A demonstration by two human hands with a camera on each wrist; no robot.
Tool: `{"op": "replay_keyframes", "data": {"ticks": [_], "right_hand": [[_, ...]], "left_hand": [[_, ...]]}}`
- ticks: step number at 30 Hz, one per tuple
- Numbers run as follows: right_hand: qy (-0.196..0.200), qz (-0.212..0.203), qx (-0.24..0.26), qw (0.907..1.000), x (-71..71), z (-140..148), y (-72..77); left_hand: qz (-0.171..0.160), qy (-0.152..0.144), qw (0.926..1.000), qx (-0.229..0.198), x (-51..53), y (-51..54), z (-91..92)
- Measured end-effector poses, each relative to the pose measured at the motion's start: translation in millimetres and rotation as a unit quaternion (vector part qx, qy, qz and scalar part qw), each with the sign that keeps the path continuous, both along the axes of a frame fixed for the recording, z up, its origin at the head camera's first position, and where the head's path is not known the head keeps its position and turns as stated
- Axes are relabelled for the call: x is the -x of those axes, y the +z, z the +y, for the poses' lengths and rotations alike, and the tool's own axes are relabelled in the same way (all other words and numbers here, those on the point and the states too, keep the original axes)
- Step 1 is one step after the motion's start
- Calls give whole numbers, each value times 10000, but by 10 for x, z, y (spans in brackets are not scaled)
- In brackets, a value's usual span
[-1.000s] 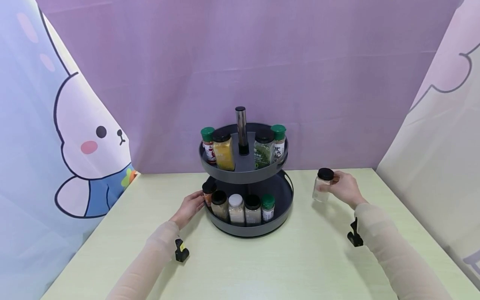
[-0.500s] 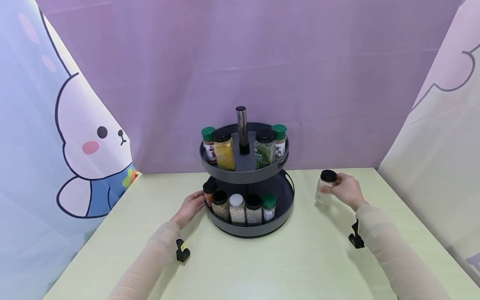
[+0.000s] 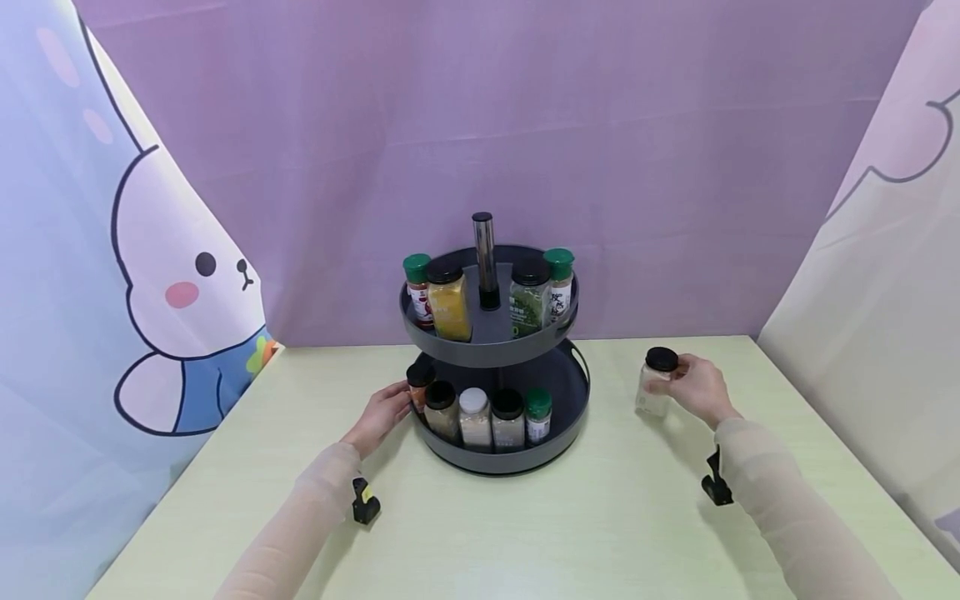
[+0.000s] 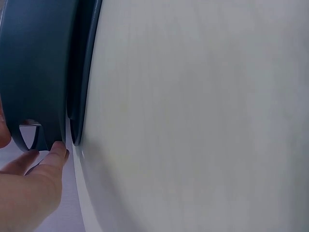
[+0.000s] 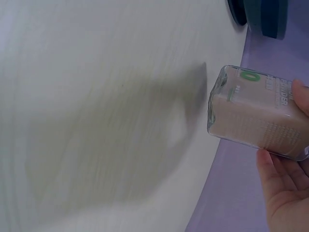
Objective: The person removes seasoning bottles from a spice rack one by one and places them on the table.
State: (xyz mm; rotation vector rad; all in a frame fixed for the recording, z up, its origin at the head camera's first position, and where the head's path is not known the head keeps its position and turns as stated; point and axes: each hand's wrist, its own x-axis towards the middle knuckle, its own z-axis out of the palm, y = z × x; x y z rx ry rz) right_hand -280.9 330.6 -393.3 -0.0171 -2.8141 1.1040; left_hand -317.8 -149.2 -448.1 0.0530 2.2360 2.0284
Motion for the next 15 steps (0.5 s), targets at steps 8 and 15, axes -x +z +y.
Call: {"op": "replay_keyframes", "data": {"ticks": [8,15], "right_hand": [[-99,-27,-2,9999,10,22,-52],[-178,58,-65,9998,7,46,-73]], "left_hand": [[51,-70,10000,-20,-7,-11,-5],[3,-77,10000,-48,-28,31,-2]]}}
